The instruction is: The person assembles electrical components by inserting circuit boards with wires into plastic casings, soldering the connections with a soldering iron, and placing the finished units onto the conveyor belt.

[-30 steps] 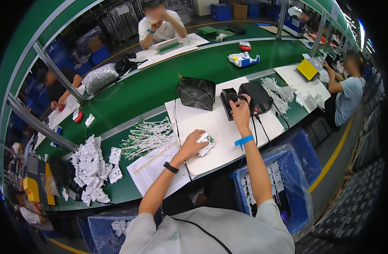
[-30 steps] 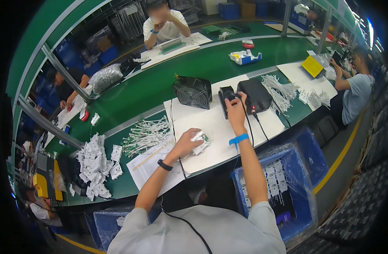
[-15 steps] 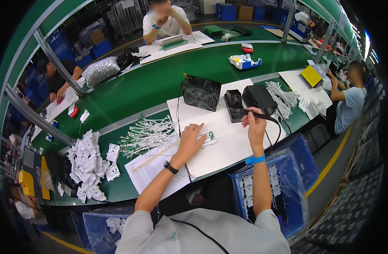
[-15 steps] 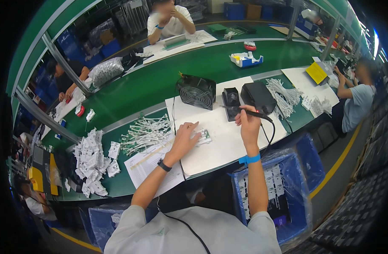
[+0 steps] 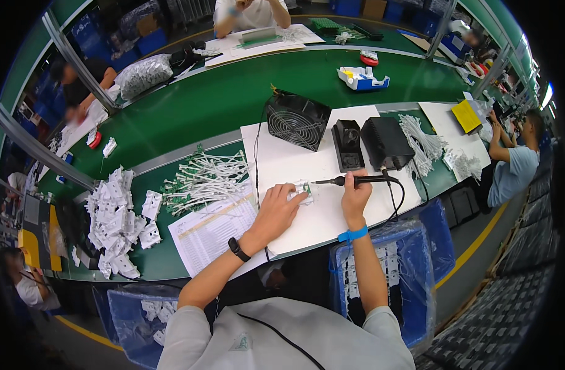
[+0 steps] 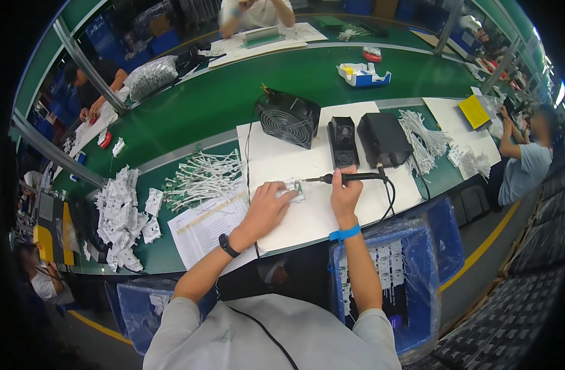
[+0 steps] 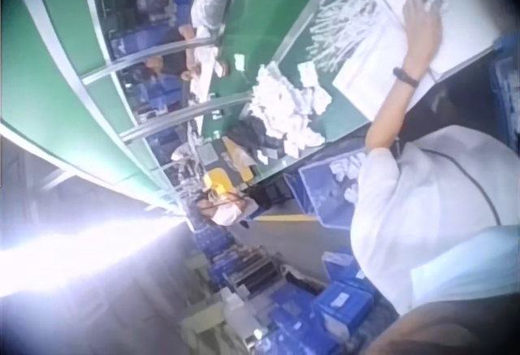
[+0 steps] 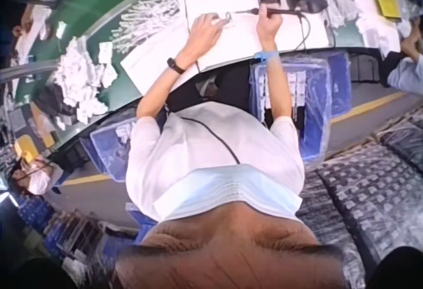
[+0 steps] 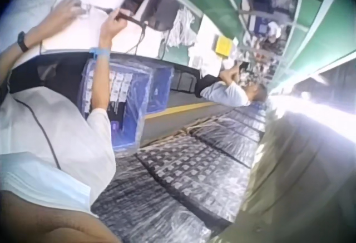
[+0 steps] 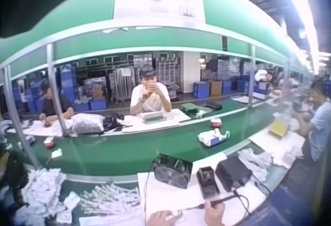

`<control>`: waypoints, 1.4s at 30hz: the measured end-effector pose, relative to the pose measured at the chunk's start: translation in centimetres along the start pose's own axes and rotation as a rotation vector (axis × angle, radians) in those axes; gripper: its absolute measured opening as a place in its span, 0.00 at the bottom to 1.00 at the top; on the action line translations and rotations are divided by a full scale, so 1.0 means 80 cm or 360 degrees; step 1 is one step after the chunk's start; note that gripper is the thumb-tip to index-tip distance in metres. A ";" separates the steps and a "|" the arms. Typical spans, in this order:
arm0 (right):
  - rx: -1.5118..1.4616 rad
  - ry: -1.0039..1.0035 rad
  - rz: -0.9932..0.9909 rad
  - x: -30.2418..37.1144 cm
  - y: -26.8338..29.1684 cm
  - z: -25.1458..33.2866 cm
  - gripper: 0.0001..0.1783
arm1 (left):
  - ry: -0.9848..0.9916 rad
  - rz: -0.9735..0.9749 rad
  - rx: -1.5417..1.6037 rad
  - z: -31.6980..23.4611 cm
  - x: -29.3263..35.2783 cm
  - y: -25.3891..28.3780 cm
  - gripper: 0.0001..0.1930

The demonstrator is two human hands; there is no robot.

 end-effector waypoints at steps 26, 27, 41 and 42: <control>-0.0079 0.0062 0.0390 0.001 -0.001 -0.005 0.08 | -0.0026 -0.0021 0.0090 0.011 -0.004 0.007 0.19; -0.0095 0.0084 0.0277 0.003 0.002 0.000 0.07 | -0.0024 -0.0019 0.0093 0.011 -0.003 0.007 0.19; -0.0195 0.0104 0.0206 0.007 0.009 -0.011 0.09 | -0.0026 0.0158 0.0001 0.021 -0.012 0.012 0.26; -0.0241 0.0083 0.0272 0.007 0.008 -0.011 0.08 | -0.0017 0.0176 0.0008 0.023 -0.013 0.012 0.26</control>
Point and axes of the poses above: each hand's wrist, its own x-axis away from the middle knuckle, its own y-axis out of the back of the hand, z = x × y, the point moved 1 cm from there along -x, towards the middle knuckle, and after that the axes turned 14 degrees about -y, right-handed, at the moved point
